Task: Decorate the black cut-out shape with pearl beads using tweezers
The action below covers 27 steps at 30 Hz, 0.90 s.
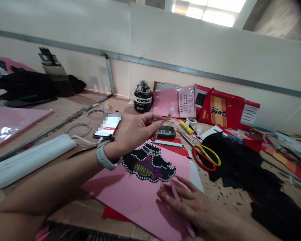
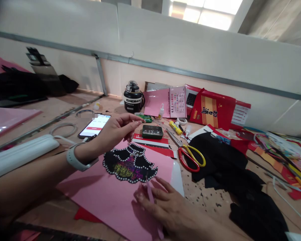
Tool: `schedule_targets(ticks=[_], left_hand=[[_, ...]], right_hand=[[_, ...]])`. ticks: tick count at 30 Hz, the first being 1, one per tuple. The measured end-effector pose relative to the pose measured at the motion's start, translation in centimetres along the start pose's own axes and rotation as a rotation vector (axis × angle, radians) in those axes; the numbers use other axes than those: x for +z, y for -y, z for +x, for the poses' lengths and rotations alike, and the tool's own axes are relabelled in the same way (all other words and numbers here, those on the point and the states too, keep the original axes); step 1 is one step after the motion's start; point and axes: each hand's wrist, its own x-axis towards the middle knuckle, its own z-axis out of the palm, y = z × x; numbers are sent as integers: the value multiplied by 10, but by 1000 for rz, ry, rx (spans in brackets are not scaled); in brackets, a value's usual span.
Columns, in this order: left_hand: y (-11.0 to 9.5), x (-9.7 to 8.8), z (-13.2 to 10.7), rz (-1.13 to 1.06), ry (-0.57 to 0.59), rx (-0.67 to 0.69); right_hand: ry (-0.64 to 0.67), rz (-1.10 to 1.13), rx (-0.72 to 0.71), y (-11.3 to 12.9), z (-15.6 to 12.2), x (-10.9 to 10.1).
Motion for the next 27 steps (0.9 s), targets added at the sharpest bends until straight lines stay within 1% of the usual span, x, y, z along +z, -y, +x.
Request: schedule_targets(ticks=[2,4,9,12,15,19,22,24,27], left_hand=[[-1,-4,1,8,-17,15],[-4,-10,3,24,-50,44],[-19,-36,10,-54,-205,182],[-25,-50,14,-63,-269,224],[-29,-59,16,-42,-327,249],[-30,-66,18,-9,-364,236],[-31,-75,19,2,-385,262],[-32,-81,20,9,-398,267],[-32,-85,21,5,-398,250]], right_hand=[[56,13,-50,4,2,-5],[64,16,-48,3,2,-8],[-22,26,-87,-7,-3,-3],[-54,25,-93,-8,-3,-3],[-56,3,-104,-7,-1,-4],[-60,-114,-117,-6,2,-1],[-135,-149,-156,-3,6,2],[-164,-157,-137,1,9,-1],[-120,-179,-82,6,13,-6]])
